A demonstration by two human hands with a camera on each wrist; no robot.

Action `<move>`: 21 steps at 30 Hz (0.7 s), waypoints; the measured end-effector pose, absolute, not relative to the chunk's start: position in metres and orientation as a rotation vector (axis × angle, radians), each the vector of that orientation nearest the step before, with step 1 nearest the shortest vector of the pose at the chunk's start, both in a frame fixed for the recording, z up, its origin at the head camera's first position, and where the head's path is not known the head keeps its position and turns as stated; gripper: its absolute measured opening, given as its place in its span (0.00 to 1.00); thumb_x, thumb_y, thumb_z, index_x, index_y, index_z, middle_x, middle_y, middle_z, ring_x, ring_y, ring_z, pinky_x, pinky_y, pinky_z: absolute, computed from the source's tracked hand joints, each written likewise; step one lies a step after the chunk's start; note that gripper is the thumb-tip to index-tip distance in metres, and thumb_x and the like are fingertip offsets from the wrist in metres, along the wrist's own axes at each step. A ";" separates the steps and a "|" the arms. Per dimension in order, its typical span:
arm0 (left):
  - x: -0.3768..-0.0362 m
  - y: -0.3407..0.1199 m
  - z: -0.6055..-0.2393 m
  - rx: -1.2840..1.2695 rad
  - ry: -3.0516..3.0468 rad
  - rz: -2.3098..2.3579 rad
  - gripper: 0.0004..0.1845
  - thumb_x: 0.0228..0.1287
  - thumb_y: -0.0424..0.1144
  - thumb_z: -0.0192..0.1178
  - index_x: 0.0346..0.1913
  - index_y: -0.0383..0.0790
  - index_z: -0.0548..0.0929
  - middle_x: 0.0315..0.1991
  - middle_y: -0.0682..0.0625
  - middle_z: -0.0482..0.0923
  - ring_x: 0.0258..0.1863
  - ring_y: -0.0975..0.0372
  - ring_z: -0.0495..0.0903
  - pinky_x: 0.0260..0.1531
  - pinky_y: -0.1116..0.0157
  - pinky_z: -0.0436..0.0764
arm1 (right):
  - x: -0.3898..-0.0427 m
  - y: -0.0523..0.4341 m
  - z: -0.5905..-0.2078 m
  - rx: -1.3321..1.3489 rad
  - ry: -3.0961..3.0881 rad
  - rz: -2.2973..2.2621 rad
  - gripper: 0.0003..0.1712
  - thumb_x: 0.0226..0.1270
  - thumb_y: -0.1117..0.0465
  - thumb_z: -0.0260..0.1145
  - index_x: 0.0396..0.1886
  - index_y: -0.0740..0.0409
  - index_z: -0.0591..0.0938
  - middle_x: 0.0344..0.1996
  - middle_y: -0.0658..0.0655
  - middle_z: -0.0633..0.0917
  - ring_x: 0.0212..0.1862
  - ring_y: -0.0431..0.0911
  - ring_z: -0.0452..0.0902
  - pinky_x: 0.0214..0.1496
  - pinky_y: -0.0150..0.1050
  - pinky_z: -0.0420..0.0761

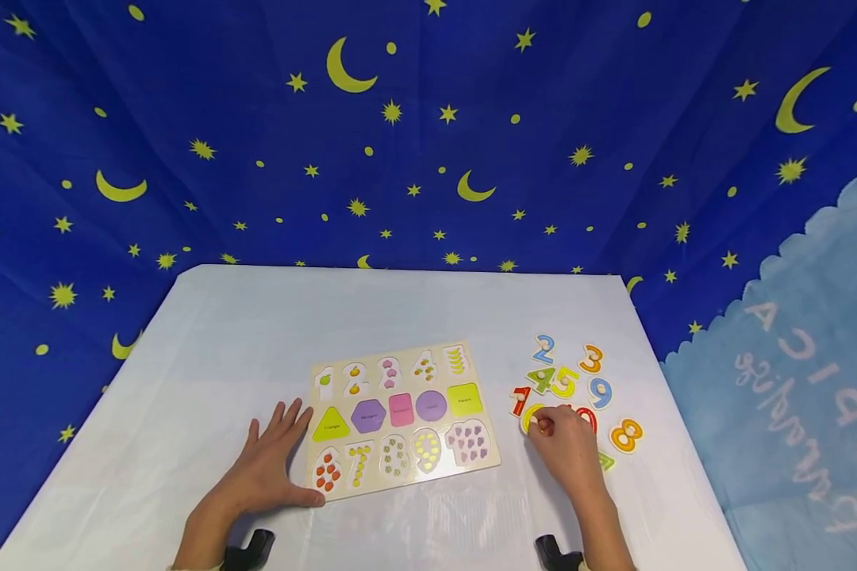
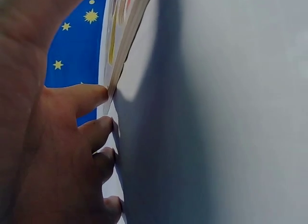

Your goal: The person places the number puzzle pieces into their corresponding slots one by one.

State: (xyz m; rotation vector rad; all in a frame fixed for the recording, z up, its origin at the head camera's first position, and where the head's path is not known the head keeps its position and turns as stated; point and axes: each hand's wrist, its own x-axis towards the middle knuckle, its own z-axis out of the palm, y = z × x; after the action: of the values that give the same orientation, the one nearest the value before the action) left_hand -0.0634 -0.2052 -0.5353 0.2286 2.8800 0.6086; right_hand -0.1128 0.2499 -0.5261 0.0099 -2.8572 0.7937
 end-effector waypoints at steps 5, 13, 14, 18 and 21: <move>-0.063 -0.205 -0.536 0.228 2.888 0.603 0.75 0.19 0.80 0.66 0.75 0.42 0.55 0.76 0.44 0.45 0.74 0.47 0.38 0.65 0.37 0.36 | -0.111 0.245 -0.525 0.035 -2.866 0.797 0.08 0.54 0.62 0.70 0.34 0.60 0.86 0.24 0.51 0.77 0.29 0.45 0.70 0.31 0.40 0.71; -0.063 -0.203 -0.535 0.198 2.866 0.582 0.76 0.18 0.80 0.66 0.76 0.43 0.55 0.76 0.44 0.45 0.74 0.47 0.38 0.65 0.38 0.36 | -0.110 0.238 -0.523 0.073 -2.892 0.813 0.08 0.55 0.62 0.69 0.34 0.60 0.86 0.24 0.50 0.76 0.29 0.45 0.69 0.32 0.40 0.70; -0.063 -0.203 -0.534 0.195 2.868 0.578 0.76 0.18 0.80 0.66 0.76 0.43 0.55 0.76 0.44 0.45 0.74 0.47 0.38 0.65 0.38 0.36 | -0.110 0.237 -0.523 0.078 -2.893 0.812 0.08 0.55 0.62 0.69 0.34 0.60 0.86 0.24 0.50 0.76 0.29 0.45 0.69 0.32 0.41 0.70; -0.063 -0.203 -0.533 0.188 2.875 0.565 0.76 0.17 0.80 0.67 0.75 0.43 0.55 0.76 0.44 0.45 0.74 0.47 0.39 0.65 0.38 0.37 | -0.109 0.231 -0.522 0.104 -2.897 0.797 0.09 0.54 0.61 0.70 0.35 0.59 0.86 0.25 0.49 0.76 0.29 0.44 0.69 0.32 0.40 0.71; -0.064 -0.202 -0.531 0.175 2.866 0.568 0.76 0.17 0.79 0.68 0.75 0.43 0.55 0.76 0.44 0.45 0.74 0.46 0.39 0.65 0.37 0.37 | -0.109 0.226 -0.521 0.143 -2.896 0.794 0.09 0.53 0.61 0.70 0.34 0.59 0.85 0.24 0.48 0.75 0.28 0.43 0.69 0.31 0.40 0.71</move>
State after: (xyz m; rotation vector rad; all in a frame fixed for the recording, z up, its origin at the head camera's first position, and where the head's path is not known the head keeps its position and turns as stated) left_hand -0.0637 -0.2019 -0.5313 0.1754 2.8660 0.5684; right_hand -0.1091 0.2258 -0.5214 0.1429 -2.8955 0.7938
